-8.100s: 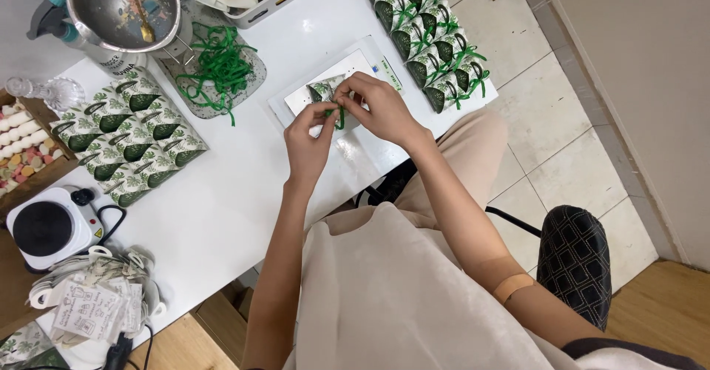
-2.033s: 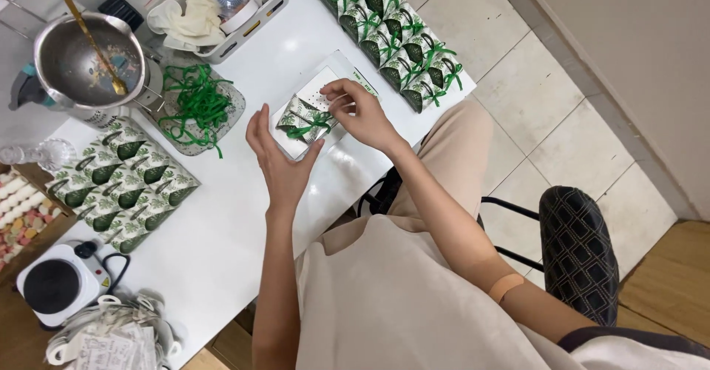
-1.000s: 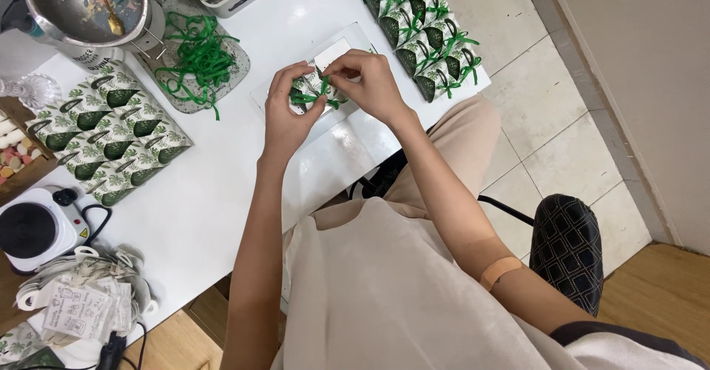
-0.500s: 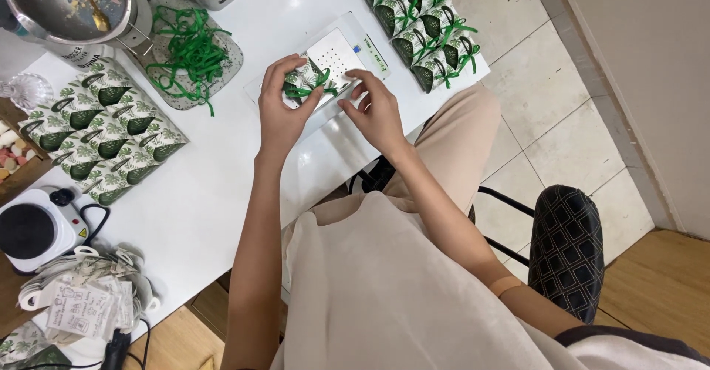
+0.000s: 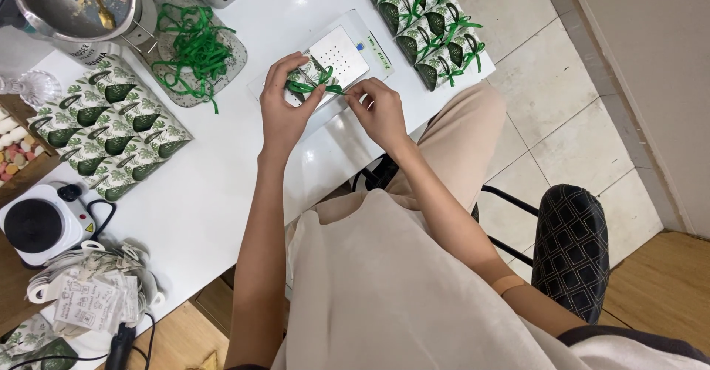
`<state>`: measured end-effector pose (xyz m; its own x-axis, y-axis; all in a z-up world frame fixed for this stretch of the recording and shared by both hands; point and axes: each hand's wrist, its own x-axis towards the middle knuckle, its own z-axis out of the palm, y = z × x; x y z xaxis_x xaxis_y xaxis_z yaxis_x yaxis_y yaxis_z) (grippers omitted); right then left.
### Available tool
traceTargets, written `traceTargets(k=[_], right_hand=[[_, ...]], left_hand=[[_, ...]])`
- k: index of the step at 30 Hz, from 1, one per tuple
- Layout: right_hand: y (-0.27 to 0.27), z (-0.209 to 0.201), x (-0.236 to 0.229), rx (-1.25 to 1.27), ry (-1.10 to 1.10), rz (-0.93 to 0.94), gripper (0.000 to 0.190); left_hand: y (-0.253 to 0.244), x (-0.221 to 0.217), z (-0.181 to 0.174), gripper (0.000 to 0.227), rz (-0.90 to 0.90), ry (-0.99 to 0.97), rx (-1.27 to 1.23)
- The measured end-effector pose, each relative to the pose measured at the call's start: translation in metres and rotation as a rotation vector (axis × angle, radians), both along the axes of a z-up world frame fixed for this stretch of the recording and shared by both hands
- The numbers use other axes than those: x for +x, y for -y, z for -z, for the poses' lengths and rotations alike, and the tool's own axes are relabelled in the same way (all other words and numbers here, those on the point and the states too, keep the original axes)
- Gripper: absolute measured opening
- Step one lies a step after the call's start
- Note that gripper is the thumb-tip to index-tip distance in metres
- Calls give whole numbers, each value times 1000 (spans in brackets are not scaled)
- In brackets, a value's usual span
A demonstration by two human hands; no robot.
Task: The person is wrapping small items in patterned paper and tying them with green ribbons.
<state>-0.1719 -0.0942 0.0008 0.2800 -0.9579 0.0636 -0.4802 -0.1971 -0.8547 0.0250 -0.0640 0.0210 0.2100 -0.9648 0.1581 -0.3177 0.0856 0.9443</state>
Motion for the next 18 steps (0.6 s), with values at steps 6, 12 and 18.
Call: traceTargets(k=[6, 12, 18], right_hand=[[5, 4, -4, 5, -3, 30, 10], [5, 8, -7, 11, -8, 51, 10], [7, 3, -5, 79, 3, 107, 8]], left_hand=[[0, 1, -1, 44, -1, 4, 3], [1, 0, -1, 44, -2, 6, -12], [0, 2, 1, 45, 0, 12, -12]])
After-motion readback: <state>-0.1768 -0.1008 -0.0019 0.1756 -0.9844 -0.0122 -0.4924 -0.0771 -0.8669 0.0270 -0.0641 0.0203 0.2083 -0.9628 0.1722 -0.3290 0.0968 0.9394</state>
